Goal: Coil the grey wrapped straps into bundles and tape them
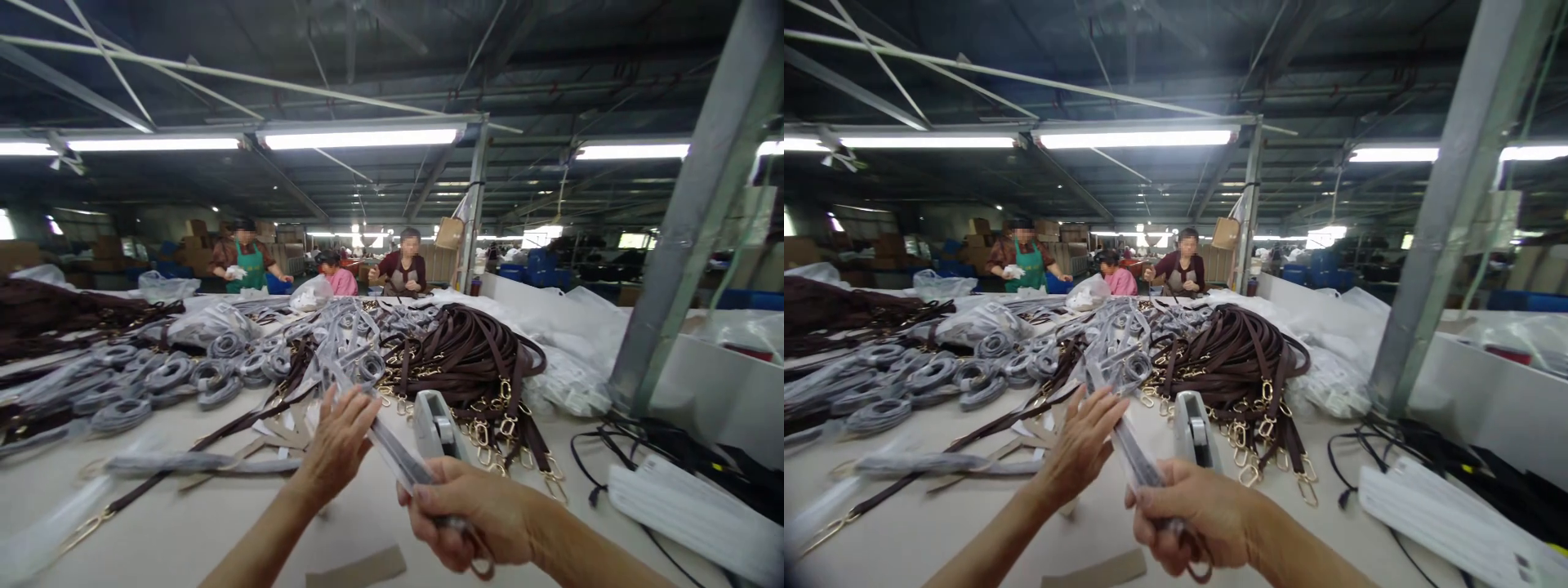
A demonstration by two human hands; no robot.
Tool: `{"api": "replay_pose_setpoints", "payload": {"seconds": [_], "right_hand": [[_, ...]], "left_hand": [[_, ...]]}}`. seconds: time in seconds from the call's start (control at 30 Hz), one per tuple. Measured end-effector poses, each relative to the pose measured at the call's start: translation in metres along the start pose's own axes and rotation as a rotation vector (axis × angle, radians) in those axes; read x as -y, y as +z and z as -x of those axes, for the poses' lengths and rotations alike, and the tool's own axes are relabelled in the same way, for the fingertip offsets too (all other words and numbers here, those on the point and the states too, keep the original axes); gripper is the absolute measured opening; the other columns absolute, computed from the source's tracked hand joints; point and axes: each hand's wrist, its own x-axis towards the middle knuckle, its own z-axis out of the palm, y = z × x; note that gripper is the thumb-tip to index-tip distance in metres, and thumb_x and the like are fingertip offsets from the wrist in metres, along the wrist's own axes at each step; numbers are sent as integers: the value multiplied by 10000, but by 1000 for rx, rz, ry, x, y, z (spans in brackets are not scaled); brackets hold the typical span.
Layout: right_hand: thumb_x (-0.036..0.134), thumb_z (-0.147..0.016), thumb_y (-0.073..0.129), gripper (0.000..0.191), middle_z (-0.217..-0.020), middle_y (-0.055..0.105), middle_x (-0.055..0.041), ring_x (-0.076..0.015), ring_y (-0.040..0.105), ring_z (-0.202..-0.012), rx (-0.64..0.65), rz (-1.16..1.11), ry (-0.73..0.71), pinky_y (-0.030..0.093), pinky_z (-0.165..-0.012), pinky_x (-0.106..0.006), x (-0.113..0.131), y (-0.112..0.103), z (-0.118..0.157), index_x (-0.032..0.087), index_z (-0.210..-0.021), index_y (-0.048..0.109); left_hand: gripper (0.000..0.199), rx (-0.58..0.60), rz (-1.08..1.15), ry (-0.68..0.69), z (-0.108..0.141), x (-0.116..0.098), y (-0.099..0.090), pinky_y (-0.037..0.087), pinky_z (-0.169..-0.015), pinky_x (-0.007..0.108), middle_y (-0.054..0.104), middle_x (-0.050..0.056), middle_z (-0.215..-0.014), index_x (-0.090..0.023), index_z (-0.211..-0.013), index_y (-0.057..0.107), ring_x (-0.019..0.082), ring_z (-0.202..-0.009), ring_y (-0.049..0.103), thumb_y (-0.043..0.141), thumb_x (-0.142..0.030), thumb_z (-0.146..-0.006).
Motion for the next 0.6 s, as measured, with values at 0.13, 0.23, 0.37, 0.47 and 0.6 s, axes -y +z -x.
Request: {"api": "replay_pose_setpoints", "payload": {"seconds": [0.13, 0.23, 0.37, 0.47, 0.6], "right_hand": [[383, -769, 791, 285, -570, 530, 54, -11, 356, -392, 99, -213, -292, 289, -391, -121, 8, 12, 9, 165, -879, 644], [310, -728, 837, 319, -643, 491, 64, -7, 318, -454, 50, -349, -529, 270, -414, -121, 26, 16, 13, 162, -959, 676], [293, -664, 875, 363, -707, 496, 47, -18, 322, -489, -144, -367, -673, 239, -398, -119, 44, 15, 4, 155, -933, 676], [340, -650, 875, 351, -695, 513, 38, -40, 323, -484, -341, -278, -750, 209, -375, -134, 46, 14, -8, 179, -881, 666], [390, -611, 887, 408, -700, 528, 33, -40, 275, -465, -474, -248, -841, 178, -360, -143, 48, 15, -18, 183, -882, 663]], "left_hand": [[237, 115, 261, -101, -3, -11, 14, 471, -751, 308, 637, 52, -752, -189, -763, 577, 197, -757, 600, 396, -210, -914], [335, 181, 518, -126, 4, -29, 18, 411, -604, 228, 550, -8, -626, -209, -662, 472, 134, -602, 523, 363, -314, -961], [393, 192, 954, -297, 13, -51, 23, 334, -496, 234, 438, -35, -563, -214, -667, 440, 116, -500, 403, 399, -502, -932], [437, 218, 1100, -388, 21, -59, 29, 269, -420, 228, 412, -55, -527, -203, -712, 477, 95, -425, 347, 461, -616, -855], [475, 350, 1199, -430, 32, -63, 37, 188, -366, 214, 363, -82, -458, -209, -697, 468, 77, -376, 295, 516, -674, -779]]}}
